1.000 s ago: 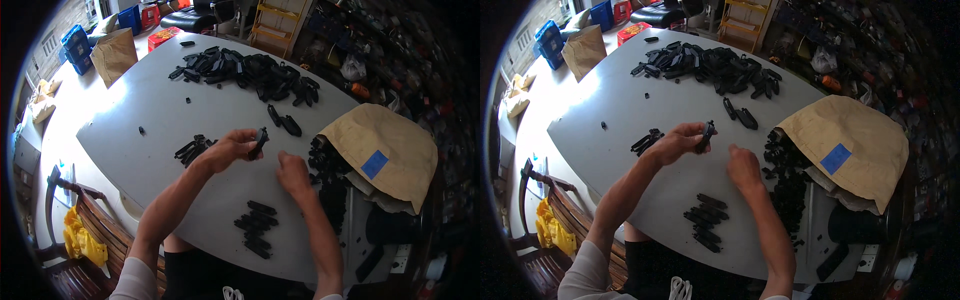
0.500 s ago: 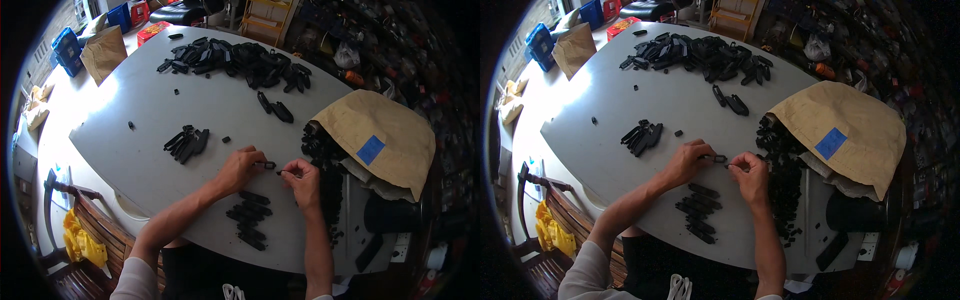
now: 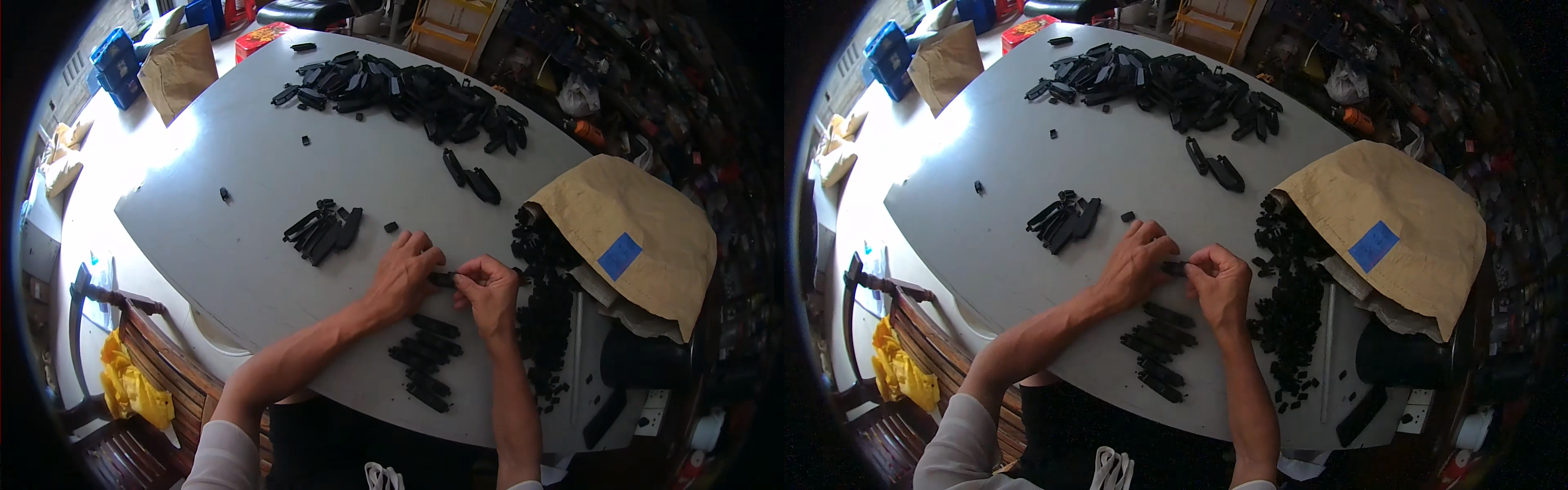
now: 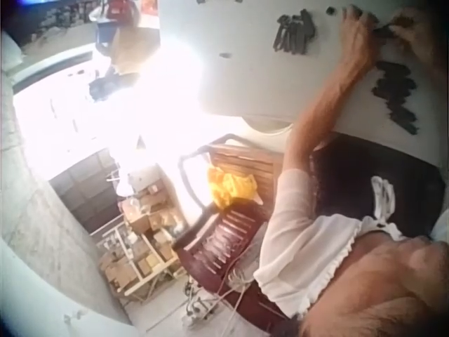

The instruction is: Assembling small black plastic components by snapping them together on a table.

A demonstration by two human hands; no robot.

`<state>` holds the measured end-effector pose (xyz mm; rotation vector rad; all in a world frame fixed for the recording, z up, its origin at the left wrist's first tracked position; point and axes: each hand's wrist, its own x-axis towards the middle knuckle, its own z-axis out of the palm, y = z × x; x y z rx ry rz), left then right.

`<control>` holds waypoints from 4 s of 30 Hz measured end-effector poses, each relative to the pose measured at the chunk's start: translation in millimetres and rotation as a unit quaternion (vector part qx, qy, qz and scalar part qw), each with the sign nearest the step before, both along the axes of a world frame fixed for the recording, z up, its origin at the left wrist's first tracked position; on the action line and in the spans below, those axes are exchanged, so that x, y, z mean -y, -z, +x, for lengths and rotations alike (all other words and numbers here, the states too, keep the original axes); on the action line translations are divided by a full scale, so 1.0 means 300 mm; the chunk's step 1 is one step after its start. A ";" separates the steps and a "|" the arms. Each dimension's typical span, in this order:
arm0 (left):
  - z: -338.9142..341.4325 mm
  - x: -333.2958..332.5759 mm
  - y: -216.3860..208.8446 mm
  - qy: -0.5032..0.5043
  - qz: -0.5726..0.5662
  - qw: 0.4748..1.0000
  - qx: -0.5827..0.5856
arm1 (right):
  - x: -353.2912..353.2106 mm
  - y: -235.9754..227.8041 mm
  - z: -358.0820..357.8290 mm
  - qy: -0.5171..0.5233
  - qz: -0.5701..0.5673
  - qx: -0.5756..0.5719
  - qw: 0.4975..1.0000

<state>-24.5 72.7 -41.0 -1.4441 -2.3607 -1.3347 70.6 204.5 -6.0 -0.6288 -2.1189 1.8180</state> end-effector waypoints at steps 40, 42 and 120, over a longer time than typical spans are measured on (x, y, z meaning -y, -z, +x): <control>-0.021 -0.014 0.001 0.033 0.036 0.994 0.102 | -0.068 -0.035 -0.106 -0.117 0.257 0.286 0.916; -0.024 -0.006 0.010 0.037 0.036 0.993 0.107 | -0.099 0.021 -0.118 -0.164 0.198 0.244 0.935; -0.007 -0.006 0.021 0.056 0.001 0.994 0.088 | -0.074 -0.080 0.001 -0.229 0.497 0.102 0.831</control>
